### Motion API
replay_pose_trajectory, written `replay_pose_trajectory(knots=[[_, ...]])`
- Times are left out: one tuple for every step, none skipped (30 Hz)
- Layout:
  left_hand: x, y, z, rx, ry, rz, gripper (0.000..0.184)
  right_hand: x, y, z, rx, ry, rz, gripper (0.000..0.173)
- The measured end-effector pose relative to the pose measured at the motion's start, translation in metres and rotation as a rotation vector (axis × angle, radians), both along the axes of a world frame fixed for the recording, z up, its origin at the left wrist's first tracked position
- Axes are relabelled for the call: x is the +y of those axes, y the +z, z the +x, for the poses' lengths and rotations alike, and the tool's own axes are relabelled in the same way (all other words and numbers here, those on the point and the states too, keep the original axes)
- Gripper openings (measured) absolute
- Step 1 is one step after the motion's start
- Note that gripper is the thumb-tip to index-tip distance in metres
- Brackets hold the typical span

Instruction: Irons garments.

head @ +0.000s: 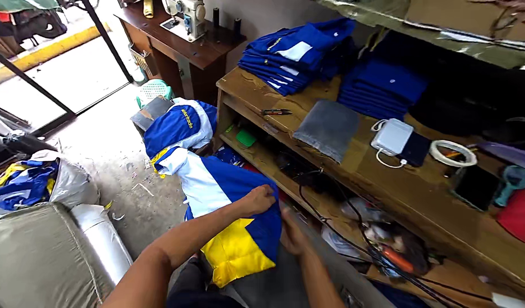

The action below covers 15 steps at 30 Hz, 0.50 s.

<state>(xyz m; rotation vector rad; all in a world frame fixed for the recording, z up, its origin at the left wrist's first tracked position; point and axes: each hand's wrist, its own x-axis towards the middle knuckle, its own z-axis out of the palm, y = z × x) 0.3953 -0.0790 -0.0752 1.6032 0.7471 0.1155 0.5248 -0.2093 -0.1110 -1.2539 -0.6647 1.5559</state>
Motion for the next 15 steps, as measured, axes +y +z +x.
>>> replay_pose_trajectory(knots=[[-0.002,-0.012,0.005,-0.027,-0.014,-0.088,0.036,-0.012,-0.011,-0.012,0.010,-0.096,-0.042,0.071],[-0.007,-0.022,0.005,-0.069,-0.023,-0.134,0.038,-0.022,-0.020,-0.019,-0.013,-0.176,-0.086,0.044],[-0.012,-0.028,0.000,-0.116,-0.029,-0.111,0.042,-0.031,-0.026,-0.022,-0.052,-0.235,-0.142,0.027],[-0.018,-0.034,-0.011,-0.161,-0.015,0.002,0.045,-0.041,-0.031,-0.022,-0.092,-0.274,-0.205,0.020],[-0.024,-0.041,-0.026,-0.182,0.035,0.189,0.043,-0.050,-0.033,-0.021,-0.135,-0.287,-0.259,0.019],[-0.029,-0.050,-0.043,-0.164,0.093,0.409,0.039,-0.059,-0.036,-0.019,-0.179,-0.287,-0.292,0.020],[-0.034,-0.063,-0.061,-0.113,0.137,0.623,0.035,-0.068,-0.039,-0.016,-0.244,-0.281,-0.302,0.019],[-0.040,-0.077,-0.078,-0.055,0.145,0.805,0.031,-0.077,-0.042,-0.012,-0.338,-0.266,-0.296,0.017],[-0.048,-0.089,-0.091,0.003,0.105,0.914,0.030,-0.084,-0.043,-0.005,-0.467,-0.227,-0.291,0.019],[-0.059,-0.098,-0.100,0.067,0.021,0.947,0.033,-0.090,-0.039,0.002,-0.623,-0.163,-0.285,0.024],[-0.073,-0.102,-0.103,0.119,-0.063,0.940,0.041,-0.095,-0.030,0.008,-0.782,-0.093,-0.269,0.028],[-0.089,-0.103,-0.100,0.157,-0.139,0.922,0.050,-0.101,-0.018,0.014,-0.925,-0.030,-0.235,0.029],[-0.104,-0.104,-0.093,0.172,-0.194,0.905,0.058,-0.108,-0.005,0.021,-1.051,0.012,-0.179,0.028],[-0.117,-0.106,-0.084,0.166,-0.230,0.889,0.064,-0.116,0.011,0.030,-1.166,0.040,-0.117,0.028],[-0.129,-0.107,-0.073,0.151,-0.257,0.875,0.070,-0.127,0.029,0.042,-1.287,0.073,-0.080,0.030]])
